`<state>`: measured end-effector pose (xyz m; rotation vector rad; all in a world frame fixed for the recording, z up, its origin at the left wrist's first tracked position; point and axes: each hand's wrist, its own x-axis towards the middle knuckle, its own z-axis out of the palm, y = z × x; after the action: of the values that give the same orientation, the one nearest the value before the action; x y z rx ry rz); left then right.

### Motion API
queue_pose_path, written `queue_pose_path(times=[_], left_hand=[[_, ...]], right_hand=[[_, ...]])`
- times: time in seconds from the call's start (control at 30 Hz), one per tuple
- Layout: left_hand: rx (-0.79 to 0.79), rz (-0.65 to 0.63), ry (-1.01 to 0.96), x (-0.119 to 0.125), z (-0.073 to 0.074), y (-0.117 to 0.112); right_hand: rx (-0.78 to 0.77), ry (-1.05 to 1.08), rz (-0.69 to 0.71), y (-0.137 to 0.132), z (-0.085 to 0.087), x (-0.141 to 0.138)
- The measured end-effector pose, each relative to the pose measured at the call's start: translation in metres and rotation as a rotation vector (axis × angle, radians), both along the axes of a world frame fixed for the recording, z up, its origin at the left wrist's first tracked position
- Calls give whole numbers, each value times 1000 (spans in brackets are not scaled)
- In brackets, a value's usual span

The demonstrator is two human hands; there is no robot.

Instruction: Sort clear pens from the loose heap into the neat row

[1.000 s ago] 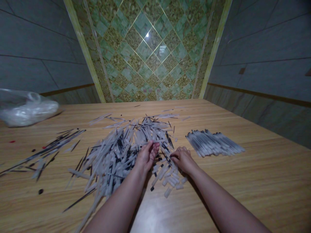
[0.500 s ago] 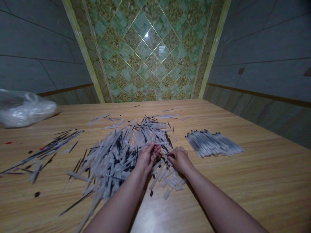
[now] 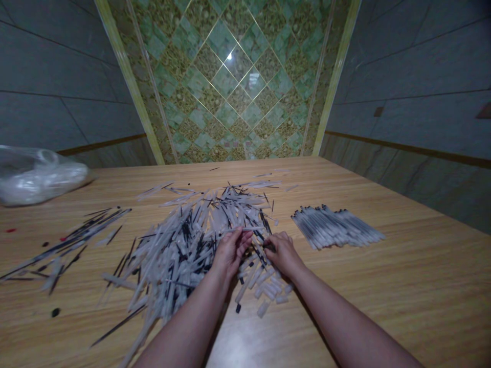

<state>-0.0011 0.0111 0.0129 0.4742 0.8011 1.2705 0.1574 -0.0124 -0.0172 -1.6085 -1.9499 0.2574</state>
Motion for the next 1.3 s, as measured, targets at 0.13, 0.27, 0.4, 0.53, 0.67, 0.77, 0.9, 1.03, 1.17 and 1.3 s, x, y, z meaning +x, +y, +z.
queue_pose_path(times=[0.13,0.27,0.4,0.53,0.67,0.77,0.9,1.03,1.17,1.3], left_hand=[[1,5,17,0,1,-1],[7,-8,22,0,1,-1],[16,-7,18,-1,0,-1],[2,1,12,-1,2,0],[-3,0,-5,-1,3,1],[7,-7,-12,-1,2,1],[21,-15,-20,1,3,-1],[16,-10,-18,1,5,-3],[17,-15,-19,0,5,-3],[16,-21,-19,0,4,-3]], right_hand=[[33,-14,20,0,2,-1],[0,-37,52,2,2,0],[-36,-88,58,2,3,1],[-31,-82,42,1,5,0],[-32,-65,40,2,6,-2],[-56,-78,47,4,5,-3],[-101,-85,25,7,5,-5],[-101,-33,29,6,5,-7],[-47,277,24,6,8,-1],[-53,814,27,9,15,11]])
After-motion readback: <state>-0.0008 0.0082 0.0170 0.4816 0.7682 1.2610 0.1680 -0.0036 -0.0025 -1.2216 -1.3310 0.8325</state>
